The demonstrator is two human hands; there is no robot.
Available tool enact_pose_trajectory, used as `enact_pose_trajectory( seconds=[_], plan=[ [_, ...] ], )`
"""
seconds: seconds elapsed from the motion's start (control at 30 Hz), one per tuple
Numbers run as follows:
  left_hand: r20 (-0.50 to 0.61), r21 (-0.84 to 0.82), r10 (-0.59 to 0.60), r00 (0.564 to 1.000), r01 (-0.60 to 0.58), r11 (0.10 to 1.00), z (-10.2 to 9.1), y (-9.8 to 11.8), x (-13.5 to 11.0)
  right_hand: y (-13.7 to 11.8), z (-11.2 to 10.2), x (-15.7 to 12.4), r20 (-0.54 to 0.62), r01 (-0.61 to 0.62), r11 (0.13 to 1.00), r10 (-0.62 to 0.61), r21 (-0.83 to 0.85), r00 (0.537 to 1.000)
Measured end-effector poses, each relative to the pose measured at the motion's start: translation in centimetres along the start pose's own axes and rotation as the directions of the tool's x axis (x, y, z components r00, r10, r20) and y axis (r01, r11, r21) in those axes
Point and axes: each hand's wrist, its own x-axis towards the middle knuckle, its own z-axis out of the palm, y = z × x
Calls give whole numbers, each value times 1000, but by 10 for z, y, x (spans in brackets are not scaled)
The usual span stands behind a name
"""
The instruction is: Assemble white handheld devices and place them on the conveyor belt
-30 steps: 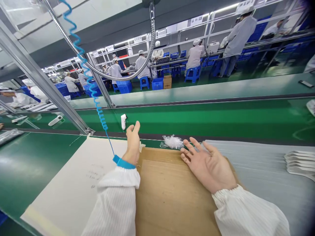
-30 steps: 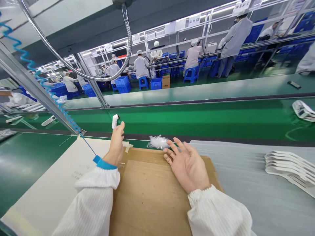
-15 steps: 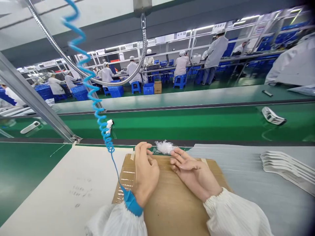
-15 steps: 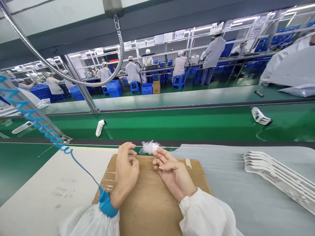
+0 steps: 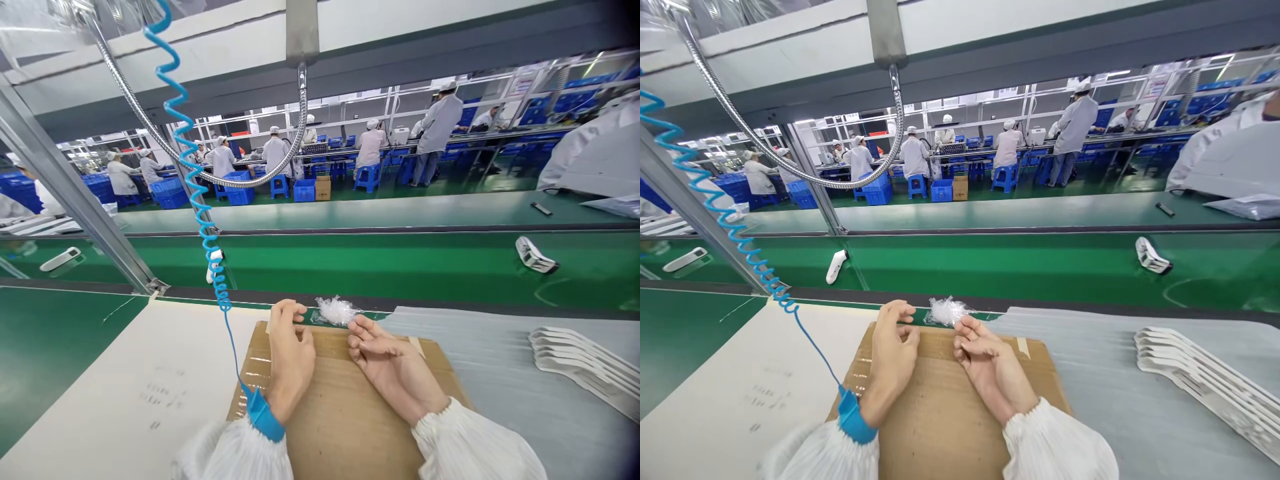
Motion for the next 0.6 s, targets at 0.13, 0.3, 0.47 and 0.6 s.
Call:
enact_pose_trajectory(
  seconds=[0.13,0.3,0.47,0.6],
  plan=[
    [4,28,10,1000,-10,1000,-2,1,2,0,0,-1,-4,6,1000,-6,5,1000],
    [2,70,31,1000,-31,997,-4,5,2,1,-2,0,4,16,1000,-16,-23,1000],
    [63,69,-38,997,34,997,-5,8,0,1,-3,2,-8,25,999,-25,-38,1000],
    [69,84,-85,994,79,993,-6,6,1,0,0,0,-18,11,999,-12,-31,1000]
  ],
)
